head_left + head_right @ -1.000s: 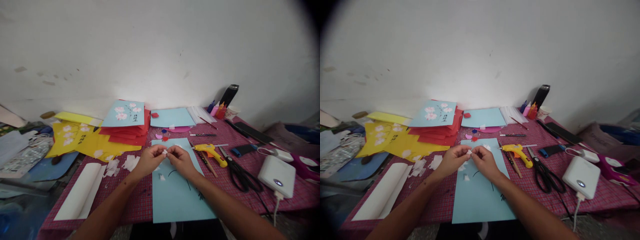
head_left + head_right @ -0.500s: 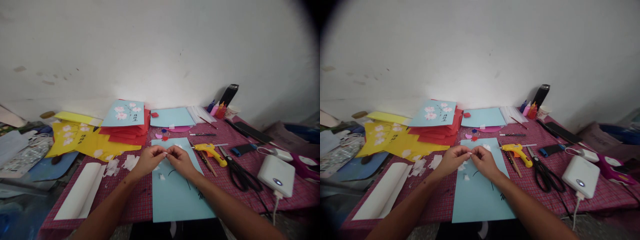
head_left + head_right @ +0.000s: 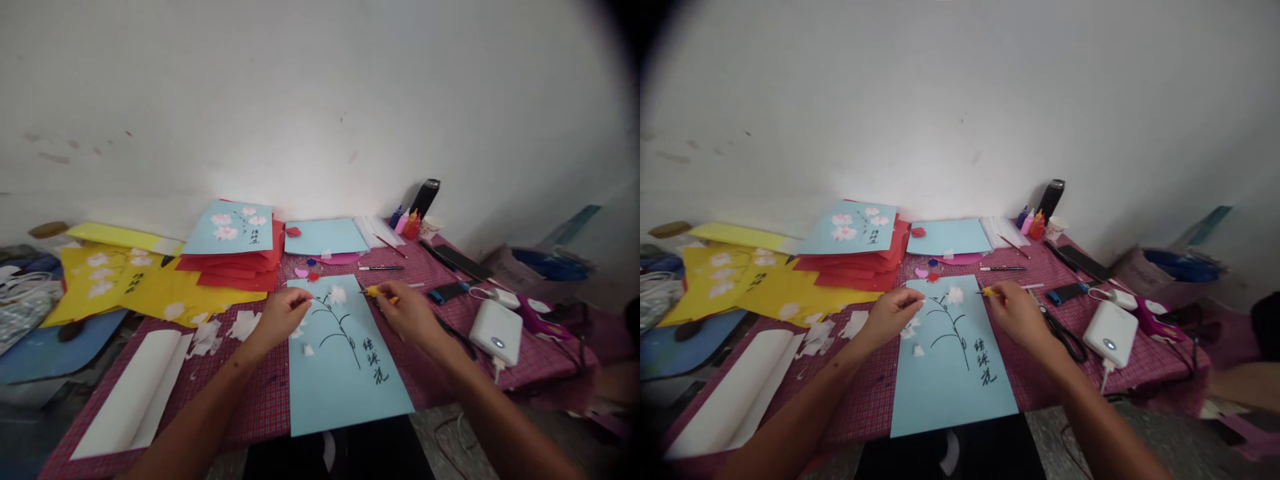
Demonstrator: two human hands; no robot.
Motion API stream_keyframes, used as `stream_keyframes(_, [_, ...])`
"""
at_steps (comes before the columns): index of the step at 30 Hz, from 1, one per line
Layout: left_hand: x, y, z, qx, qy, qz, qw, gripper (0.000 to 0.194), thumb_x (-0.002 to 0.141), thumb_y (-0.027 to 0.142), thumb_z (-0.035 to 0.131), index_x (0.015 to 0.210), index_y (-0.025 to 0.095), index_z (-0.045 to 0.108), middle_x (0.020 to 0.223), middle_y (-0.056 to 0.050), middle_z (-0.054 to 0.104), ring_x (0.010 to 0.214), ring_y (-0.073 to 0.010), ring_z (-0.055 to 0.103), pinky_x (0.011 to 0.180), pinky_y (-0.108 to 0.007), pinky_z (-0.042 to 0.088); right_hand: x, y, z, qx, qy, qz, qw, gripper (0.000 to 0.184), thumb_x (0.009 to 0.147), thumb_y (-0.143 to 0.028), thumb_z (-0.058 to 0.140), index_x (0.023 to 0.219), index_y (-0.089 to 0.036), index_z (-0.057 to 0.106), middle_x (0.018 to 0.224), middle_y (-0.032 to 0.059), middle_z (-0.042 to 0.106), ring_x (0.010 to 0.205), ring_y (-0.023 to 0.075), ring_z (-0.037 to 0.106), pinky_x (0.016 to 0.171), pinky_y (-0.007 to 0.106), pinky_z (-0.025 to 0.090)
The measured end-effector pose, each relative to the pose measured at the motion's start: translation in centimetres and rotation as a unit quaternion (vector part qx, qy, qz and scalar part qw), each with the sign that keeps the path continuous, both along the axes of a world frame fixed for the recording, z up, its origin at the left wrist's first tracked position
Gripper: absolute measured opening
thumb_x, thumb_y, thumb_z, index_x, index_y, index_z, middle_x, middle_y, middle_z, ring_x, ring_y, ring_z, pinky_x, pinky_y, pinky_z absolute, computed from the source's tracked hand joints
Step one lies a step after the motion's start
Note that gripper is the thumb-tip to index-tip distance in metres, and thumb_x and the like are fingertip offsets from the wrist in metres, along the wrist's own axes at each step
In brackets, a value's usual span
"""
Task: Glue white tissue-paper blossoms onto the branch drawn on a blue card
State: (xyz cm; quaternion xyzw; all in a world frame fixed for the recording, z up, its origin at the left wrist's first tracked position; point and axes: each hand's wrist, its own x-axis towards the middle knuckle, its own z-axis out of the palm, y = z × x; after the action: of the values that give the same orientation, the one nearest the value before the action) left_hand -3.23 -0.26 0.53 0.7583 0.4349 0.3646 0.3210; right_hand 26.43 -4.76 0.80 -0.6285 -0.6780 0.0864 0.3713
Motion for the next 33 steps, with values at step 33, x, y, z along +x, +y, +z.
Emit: stream_keyframes(33, [-3.8,0.8,2.4,-0.087,0.123,-0.192,0.97,0.016,0.079,0.019,0.056,0.086,0.016,0.07,0.08,-0.001,0.069,0.071,-0.0125,0.061,0.061,-0.02,0.043,-3.7,0.7,2.1,-0.165,-0.191,-0.066,0.965,0.042,0.083,-0.06,0.058,0.096,-0.021,0.057,0.084,0.0075,0.071,0.073,0.0241,0.066,0.056,0.027,0.028])
